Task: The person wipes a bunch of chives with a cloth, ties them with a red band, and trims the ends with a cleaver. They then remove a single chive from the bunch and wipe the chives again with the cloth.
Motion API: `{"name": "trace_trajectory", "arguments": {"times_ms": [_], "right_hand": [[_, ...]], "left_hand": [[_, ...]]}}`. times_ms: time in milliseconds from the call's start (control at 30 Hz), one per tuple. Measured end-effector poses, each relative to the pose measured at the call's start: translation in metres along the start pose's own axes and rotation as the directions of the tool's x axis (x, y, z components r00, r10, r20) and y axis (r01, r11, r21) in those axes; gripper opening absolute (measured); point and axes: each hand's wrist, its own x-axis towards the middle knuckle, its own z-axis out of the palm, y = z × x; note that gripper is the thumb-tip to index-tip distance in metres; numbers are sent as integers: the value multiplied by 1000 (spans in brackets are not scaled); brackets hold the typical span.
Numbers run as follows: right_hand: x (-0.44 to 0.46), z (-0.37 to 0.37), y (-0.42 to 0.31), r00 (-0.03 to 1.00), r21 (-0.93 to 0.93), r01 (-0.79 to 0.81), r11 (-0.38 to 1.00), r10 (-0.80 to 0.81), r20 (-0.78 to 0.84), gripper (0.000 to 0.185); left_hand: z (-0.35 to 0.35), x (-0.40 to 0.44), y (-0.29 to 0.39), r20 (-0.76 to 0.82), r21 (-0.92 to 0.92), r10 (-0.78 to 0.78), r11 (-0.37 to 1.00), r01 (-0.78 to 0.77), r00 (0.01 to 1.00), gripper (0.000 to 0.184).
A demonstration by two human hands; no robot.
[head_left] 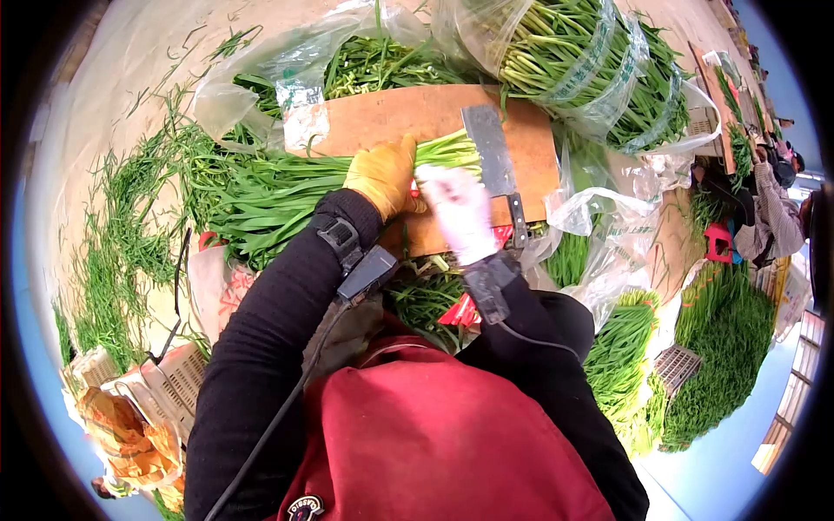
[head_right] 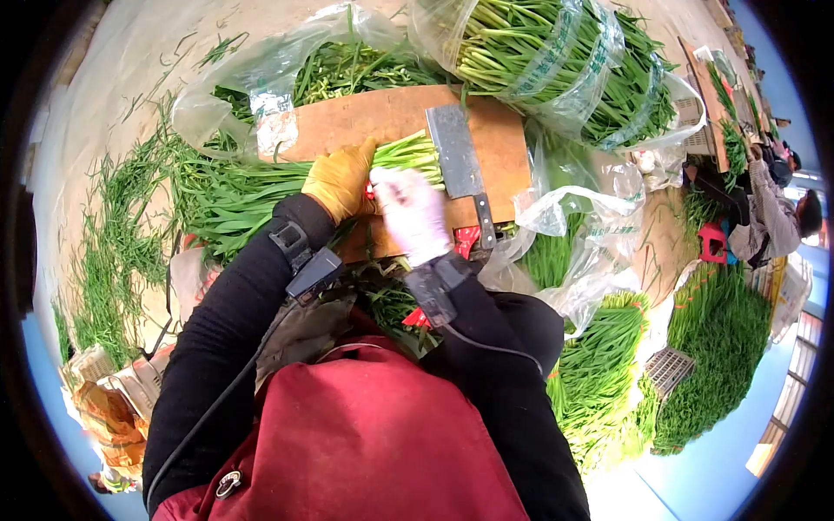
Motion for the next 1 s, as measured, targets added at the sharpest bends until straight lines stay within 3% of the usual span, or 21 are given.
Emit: {"name": "trace_trajectory", "arguments": {"times_ms": [33,67,100,133,267,300,400,433,533,633,733,800,833,933,967,1000], "right_hand": [[11,-10,-2,991,144,39,989,-20,-133,5],[21,-29,-8,981,10,36,999,-34,-190,8],[34,-49,-8,991,-231,-7,973,-24,-131,14],[44,-61,-3,982,-496,105,862,-168,-84,19],[67,-63,1,950,-736,132,664,127,285,22],[67,-59,1,953,-775,144,616,126,276,20],[81,-56,-4,888,-792,74,606,321,329,20],[81,-56,-7,889,-800,140,583,281,361,20],[86,-49,1,904,-801,123,585,266,334,23],[84,-51,35,934,-785,91,613,221,280,27],[84,-93,53,960,-847,-9,532,243,142,29],[78,-122,50,901,-867,-118,483,420,112,31],[72,-133,38,791,-851,-69,521,548,271,30],[48,-141,25,670,-586,-116,802,499,550,27],[53,-135,9,651,-765,-141,628,641,406,22],[55,-127,-3,717,-716,-192,671,594,364,22]], "left_hand": [[-12,-4,5,29,1,1,1000,-1,1000,75],[-16,-8,10,66,-1,4,1000,-4,998,78],[-12,-10,9,32,-4,20,1000,-20,999,87],[-10,-11,10,21,7,22,1000,-22,1000,87],[-12,-12,12,28,26,2,1000,-3,1000,87],[-13,-11,13,45,21,-7,1000,6,999,87],[-10,-13,13,4,26,3,1000,-3,1000,86],[-9,-14,14,10,32,-1,999,0,1000,86],[-11,-12,14,22,33,-6,999,5,1000,84],[-15,-14,14,32,15,-5,1000,4,999,81],[-15,-14,14,33,34,3,999,-4,999,81],[-13,-13,12,42,12,7,1000,-7,999,82],[-13,-13,13,37,20,6,1000,-7,999,82],[-15,-14,14,34,41,2,999,-3,999,83],[-15,-14,15,39,41,-4,999,2,999,82],[-15,-14,15,44,42,-9,999,7,999,82]]}}
